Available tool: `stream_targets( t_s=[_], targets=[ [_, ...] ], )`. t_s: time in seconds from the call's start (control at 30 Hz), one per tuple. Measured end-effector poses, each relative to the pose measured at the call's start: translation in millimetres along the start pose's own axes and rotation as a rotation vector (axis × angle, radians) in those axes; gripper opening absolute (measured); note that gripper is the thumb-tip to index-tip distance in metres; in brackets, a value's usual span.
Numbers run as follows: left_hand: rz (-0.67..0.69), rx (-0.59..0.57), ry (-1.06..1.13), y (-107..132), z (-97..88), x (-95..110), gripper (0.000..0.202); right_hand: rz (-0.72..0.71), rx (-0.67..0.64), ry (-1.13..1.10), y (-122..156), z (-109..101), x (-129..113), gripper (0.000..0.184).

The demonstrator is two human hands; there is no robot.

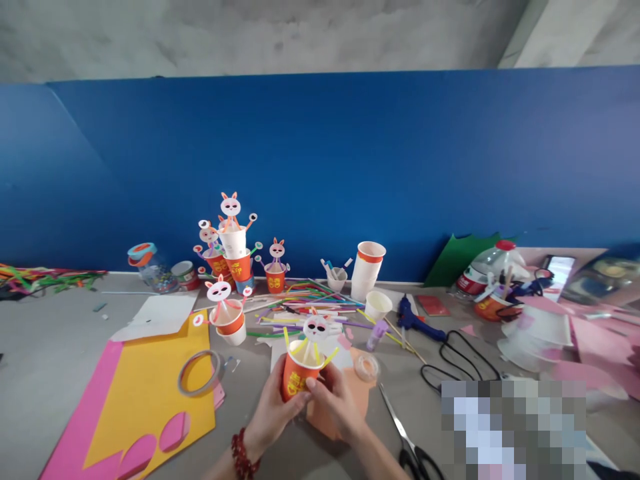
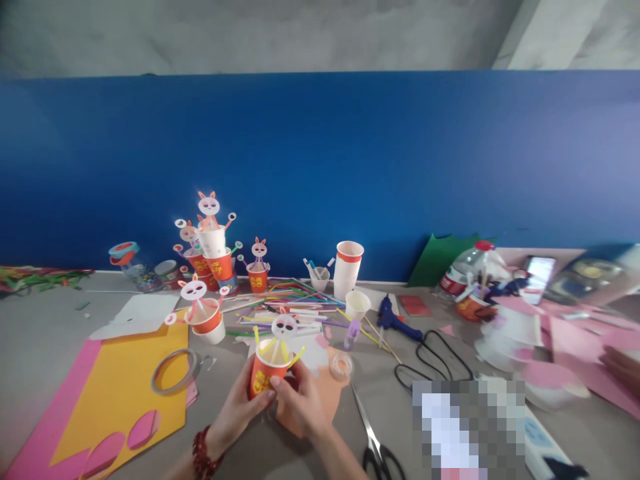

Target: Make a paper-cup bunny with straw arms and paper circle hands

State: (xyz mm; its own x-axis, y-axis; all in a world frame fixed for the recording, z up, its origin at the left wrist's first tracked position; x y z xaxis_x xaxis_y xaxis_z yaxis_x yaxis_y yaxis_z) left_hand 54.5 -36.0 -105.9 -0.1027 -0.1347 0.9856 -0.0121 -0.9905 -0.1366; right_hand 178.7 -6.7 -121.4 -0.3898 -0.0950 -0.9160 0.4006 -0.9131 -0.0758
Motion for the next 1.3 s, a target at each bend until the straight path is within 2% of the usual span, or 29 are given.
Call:
stream_targets(
  t_s=[0.17, 0.33, 0.5, 0.63, 0.8, 0.9, 0.97, 1.07, 1.13, 1.3],
  targets=[
    [0.008, -0.022, -0.035, 6, 0.6, -8, 0.054, -0.022, 0.033, 0.054, -1, -1, 0, 0.041],
    [-0.001, -0.049, -0.047, 13, 0.4, -15, 0.055, -0.079, 0.007, 0.110, 1, 2, -6, 0.036],
    [-0.022, -0.018, -0.019, 14, -1.5, -17, 0.056, -0.064, 0.030, 0.086, 1, -1, 1, 0.042],
    [-0.065, 0.034, 0.019, 11, -2.8, -16, 0.056, -0.070, 0.044, 0.130, 2, -5, 1, 0.042],
    [-0.050, 0.021, -0.036, 6, -1.9, -2, 0.047, -0.073, 0.006, 0.216, 2, -5, -5, 0.036],
    [-0.085, 0.041, -0.142, 10, -17.9, 5, 0.044, -0.043, 0.005, 0.306, 2, -9, -5, 0.041],
    [-0.154, 0.079, -0.218, 17, -38.2, 4, 0.047, -0.020, 0.054, 0.406, 2, -15, -4, 0.045],
    [-0.187, 0.245, -0.418, 35, -76.2, 5, 0.051, 0.000, 0.116, 0.546, 2, -22, -4, 0.043],
    [-0.201, 0.327, -0.536, 47, -93.9, 6, 0.054, 0.015, 0.112, 0.588, 2, -23, -3, 0.041],
    [-0.229, 0.319, -0.621, 63, -107.6, 7, 0.053, 0.037, 0.068, 0.635, 3, -21, 2, 0.033]
  ],
)
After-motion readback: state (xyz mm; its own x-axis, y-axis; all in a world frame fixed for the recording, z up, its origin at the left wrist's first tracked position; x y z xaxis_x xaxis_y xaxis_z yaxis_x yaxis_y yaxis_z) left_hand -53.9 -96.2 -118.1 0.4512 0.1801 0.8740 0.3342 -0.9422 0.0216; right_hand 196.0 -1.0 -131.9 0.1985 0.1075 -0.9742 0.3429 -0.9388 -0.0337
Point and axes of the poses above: each hand's wrist, its own y-axis away from the middle knuckle, its own z-axis out of the palm, x = y × z, the point moved 5 cm from there along -y, towards the middle knuckle, and after that the axes turned 1 degree about x, right-handed, at the moved point
